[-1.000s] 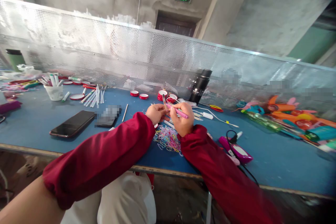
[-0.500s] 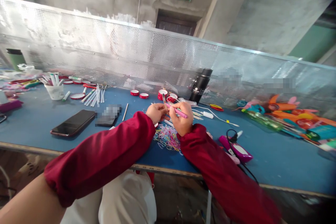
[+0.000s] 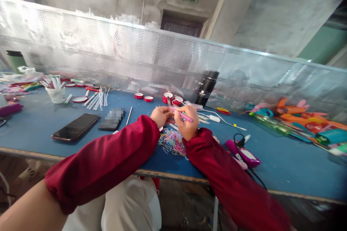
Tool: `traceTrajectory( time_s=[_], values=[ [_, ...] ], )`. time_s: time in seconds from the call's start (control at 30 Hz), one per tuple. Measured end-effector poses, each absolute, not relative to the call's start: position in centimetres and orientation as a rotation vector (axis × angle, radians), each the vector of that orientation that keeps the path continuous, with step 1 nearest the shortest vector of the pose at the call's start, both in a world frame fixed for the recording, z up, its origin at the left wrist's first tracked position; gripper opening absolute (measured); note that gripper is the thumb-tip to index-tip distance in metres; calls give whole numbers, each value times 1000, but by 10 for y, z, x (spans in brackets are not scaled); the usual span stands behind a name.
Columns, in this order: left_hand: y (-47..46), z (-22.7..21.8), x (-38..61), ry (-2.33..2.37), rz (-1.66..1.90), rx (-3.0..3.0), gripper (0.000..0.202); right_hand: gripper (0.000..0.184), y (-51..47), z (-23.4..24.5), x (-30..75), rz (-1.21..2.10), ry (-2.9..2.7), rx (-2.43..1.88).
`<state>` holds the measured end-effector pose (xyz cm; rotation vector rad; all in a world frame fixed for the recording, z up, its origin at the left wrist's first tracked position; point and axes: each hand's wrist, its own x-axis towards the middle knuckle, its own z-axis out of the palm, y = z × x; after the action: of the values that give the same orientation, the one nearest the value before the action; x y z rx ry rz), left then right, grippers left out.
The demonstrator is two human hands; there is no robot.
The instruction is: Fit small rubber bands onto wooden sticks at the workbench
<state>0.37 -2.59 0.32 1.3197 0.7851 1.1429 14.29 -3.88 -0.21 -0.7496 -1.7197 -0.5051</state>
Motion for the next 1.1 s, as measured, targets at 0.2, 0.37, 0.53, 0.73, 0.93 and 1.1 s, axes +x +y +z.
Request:
traceTrajectory(
  time_s=[0.2, 0.37, 0.53, 0.73, 0.93, 1.1],
  values=[
    [-24, 3, 3, 777, 1138, 1307, 8, 5, -35, -1, 149, -519, -1672, -775],
    [-25, 2, 3, 774, 1143, 1322, 8, 3, -38, -2, 144, -520, -1696, -740],
    [-26, 3, 4, 769, 1145, 1306, 9, 4, -37, -1, 145, -527, -1710, -759],
    [-25, 3, 4, 771, 1131, 1300, 8, 3, -38, 0, 146, -526, -1681, -746],
    [-25, 2, 4, 760, 1145, 1315, 7, 3, -37, -2, 145, -524, -1707, -759],
    [-25, 3, 3, 770, 1133, 1311, 7, 3, -36, -2, 147, -524, -1677, -754]
  ],
)
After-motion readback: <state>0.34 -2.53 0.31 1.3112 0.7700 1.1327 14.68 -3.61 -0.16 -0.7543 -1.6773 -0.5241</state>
